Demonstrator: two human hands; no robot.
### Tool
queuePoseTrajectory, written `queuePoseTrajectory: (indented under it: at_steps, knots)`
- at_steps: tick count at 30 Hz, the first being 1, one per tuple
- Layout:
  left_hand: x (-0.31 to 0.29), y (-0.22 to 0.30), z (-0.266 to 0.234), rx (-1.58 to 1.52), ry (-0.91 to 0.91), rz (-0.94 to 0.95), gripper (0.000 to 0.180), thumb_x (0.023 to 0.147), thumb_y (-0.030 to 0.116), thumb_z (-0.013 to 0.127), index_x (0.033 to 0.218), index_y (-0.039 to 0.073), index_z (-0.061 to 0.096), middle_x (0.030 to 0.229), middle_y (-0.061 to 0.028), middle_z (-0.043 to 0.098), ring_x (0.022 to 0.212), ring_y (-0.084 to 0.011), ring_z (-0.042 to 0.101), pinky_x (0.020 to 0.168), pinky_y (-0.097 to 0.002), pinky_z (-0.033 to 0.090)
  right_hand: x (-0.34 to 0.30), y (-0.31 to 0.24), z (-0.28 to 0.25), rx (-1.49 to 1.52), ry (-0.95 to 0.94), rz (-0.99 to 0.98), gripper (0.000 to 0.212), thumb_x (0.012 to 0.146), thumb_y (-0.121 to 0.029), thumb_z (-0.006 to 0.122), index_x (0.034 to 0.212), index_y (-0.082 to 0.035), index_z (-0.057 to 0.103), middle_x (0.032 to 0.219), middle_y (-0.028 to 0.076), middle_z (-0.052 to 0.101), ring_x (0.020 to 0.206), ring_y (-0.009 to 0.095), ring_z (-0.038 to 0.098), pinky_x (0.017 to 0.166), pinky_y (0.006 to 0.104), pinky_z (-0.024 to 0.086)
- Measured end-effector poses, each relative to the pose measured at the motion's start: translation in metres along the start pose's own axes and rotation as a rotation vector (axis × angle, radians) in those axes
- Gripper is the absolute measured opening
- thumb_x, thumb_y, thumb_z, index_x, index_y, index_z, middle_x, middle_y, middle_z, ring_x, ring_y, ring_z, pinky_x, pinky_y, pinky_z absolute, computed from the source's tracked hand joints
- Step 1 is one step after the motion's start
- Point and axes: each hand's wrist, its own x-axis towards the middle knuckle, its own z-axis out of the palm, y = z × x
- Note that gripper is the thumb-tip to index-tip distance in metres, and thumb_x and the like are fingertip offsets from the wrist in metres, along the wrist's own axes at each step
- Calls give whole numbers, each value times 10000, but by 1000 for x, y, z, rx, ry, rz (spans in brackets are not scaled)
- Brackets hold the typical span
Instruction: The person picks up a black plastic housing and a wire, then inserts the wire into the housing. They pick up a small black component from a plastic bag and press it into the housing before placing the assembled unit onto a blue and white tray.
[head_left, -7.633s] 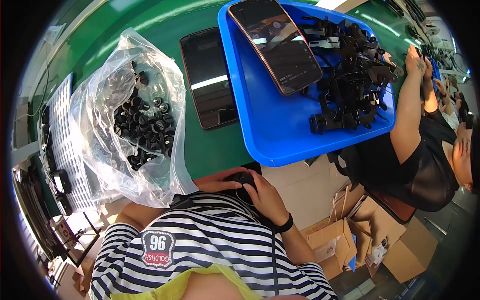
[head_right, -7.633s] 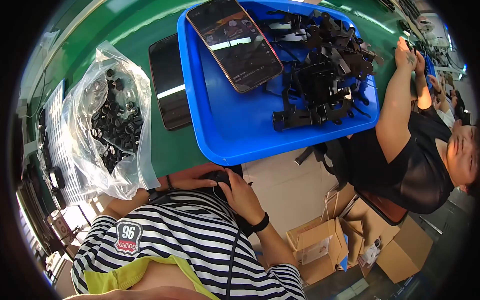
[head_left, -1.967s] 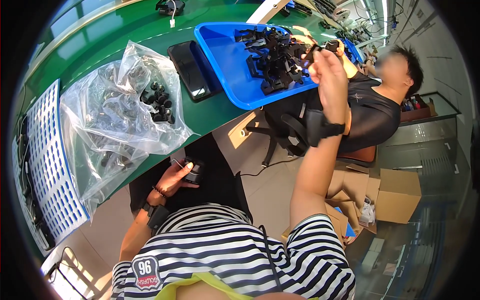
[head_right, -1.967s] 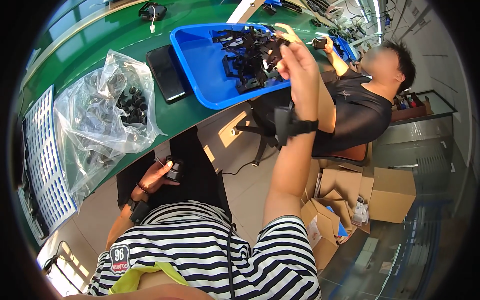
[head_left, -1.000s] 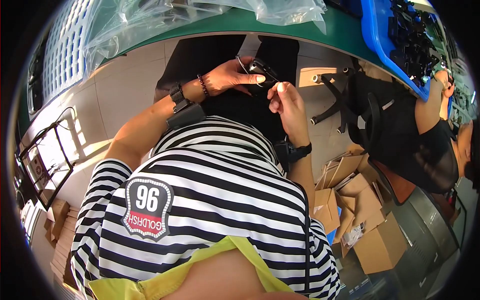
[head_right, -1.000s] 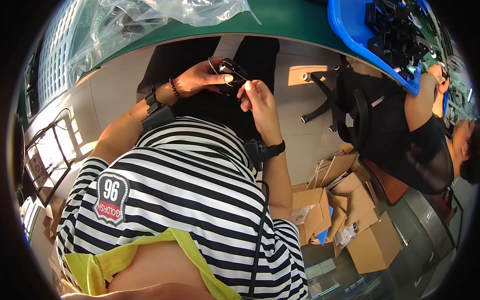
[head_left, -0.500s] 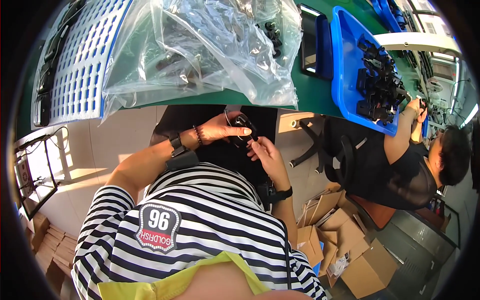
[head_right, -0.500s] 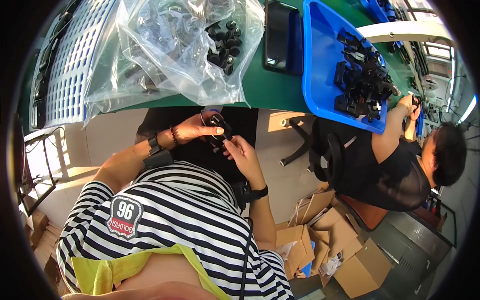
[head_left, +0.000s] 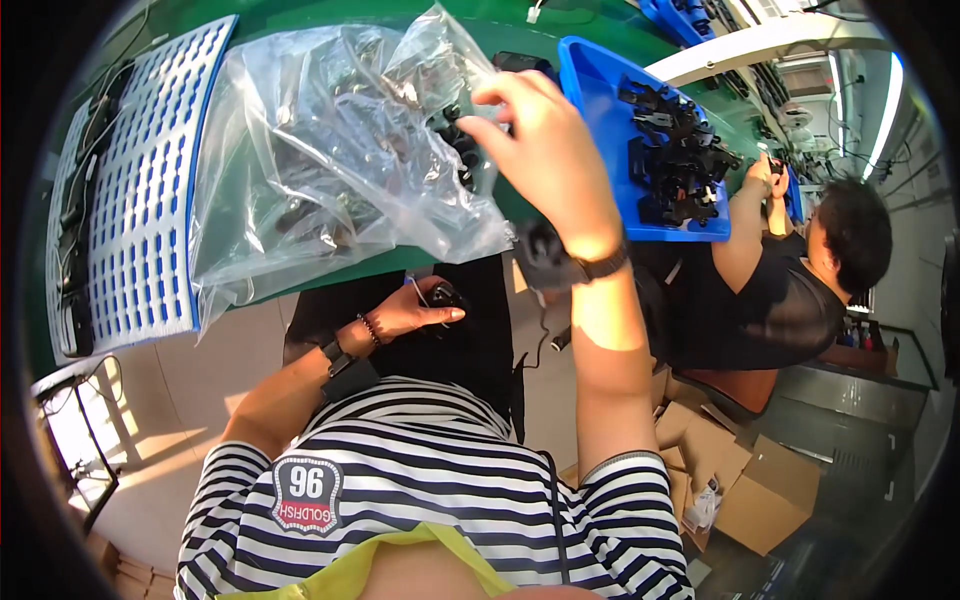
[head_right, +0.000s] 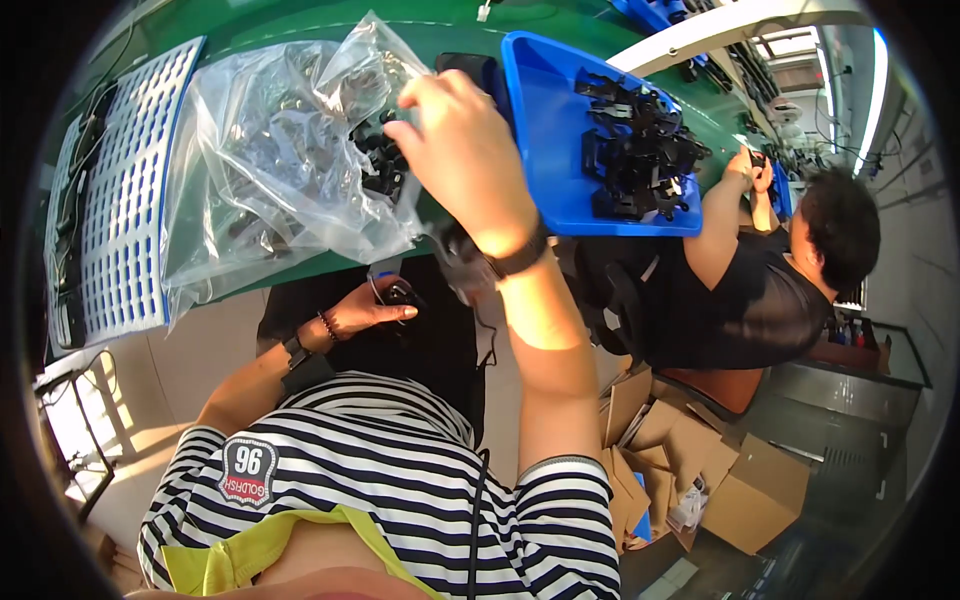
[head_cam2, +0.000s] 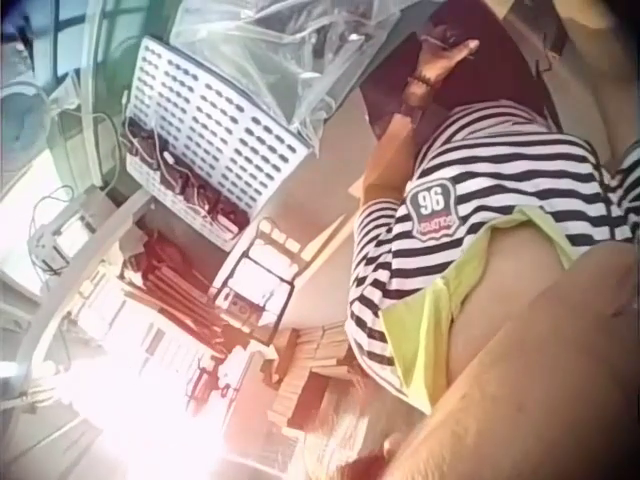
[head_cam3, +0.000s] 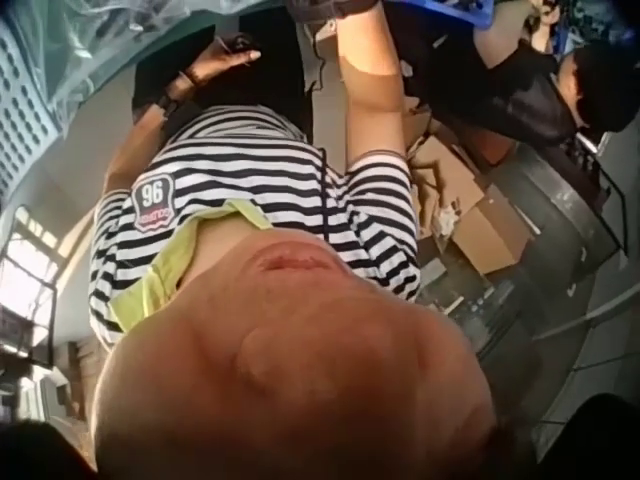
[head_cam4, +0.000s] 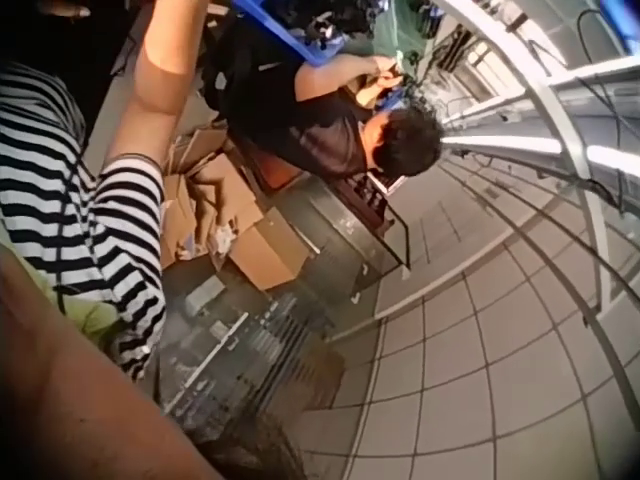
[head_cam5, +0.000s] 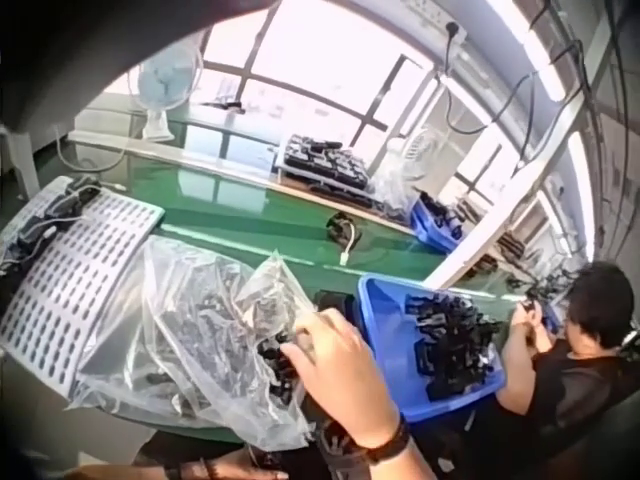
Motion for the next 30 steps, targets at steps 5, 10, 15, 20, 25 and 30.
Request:
queuePoseTrajectory:
  at_steps: [5, 10, 15, 20, 25, 30]
  knots:
    - [-7, 5, -2, -18, 0, 11, 333, 897, 219, 787, 1139, 64, 620, 979, 16, 667, 863, -85, 631, 757, -250, 523, 37, 26, 38, -163, -217, -46, 218, 789, -169, 779, 894, -40, 637, 875, 153, 660, 872, 351, 649, 746, 433, 515]
    - [-4, -2, -13, -16, -24, -7, 293, 911, 194, 771, 1126, 55, 629, 978, 14, 663, 888, -81, 623, 777, -245, 516, 33, 20, 46, -62, -136, -122, 144, 783, -107, 741, 861, -47, 636, 857, 164, 657, 876, 360, 654, 765, 442, 527]
    - [2, 1, -7, -38, -27, -34, 270, 920, 173, 759, 1129, 56, 634, 996, 11, 668, 911, -79, 620, 801, -241, 508, 33, 19, 43, -17, -183, -61, 103, 789, -76, 709, 857, -52, 636, 862, 169, 658, 861, 362, 655, 770, 436, 534]
    - [-2, 0, 0, -4, -9, -58, 271, 915, 166, 761, 1129, 57, 634, 988, 20, 668, 917, -79, 615, 832, -250, 504, 20, 6, 32, -26, -6, -7, 83, 799, -52, 670, 880, -47, 651, 903, 169, 628, 847, 346, 658, 753, 421, 540]
    - [-6, -9, 0, -50, 54, -63, 375, 857, 254, 833, 1094, 55, 621, 927, 31, 628, 864, -74, 582, 769, -248, 492, -18, -30, -26, 302, 109, -51, 105, 812, -16, 692, 916, -33, 686, 912, 138, 569, 808, 297, 642, 719, 346, 539]
    - [16, -50, -21, 121, 1, 121, 376, 866, 281, 825, 1101, 72, 620, 916, 31, 623, 845, -74, 581, 760, -251, 493, -100, -43, -79, 488, -76, -77, 171, 830, 88, 703, 992, 36, 696, 1105, 158, 669, 911, 198, 686, 790, 292, 557]
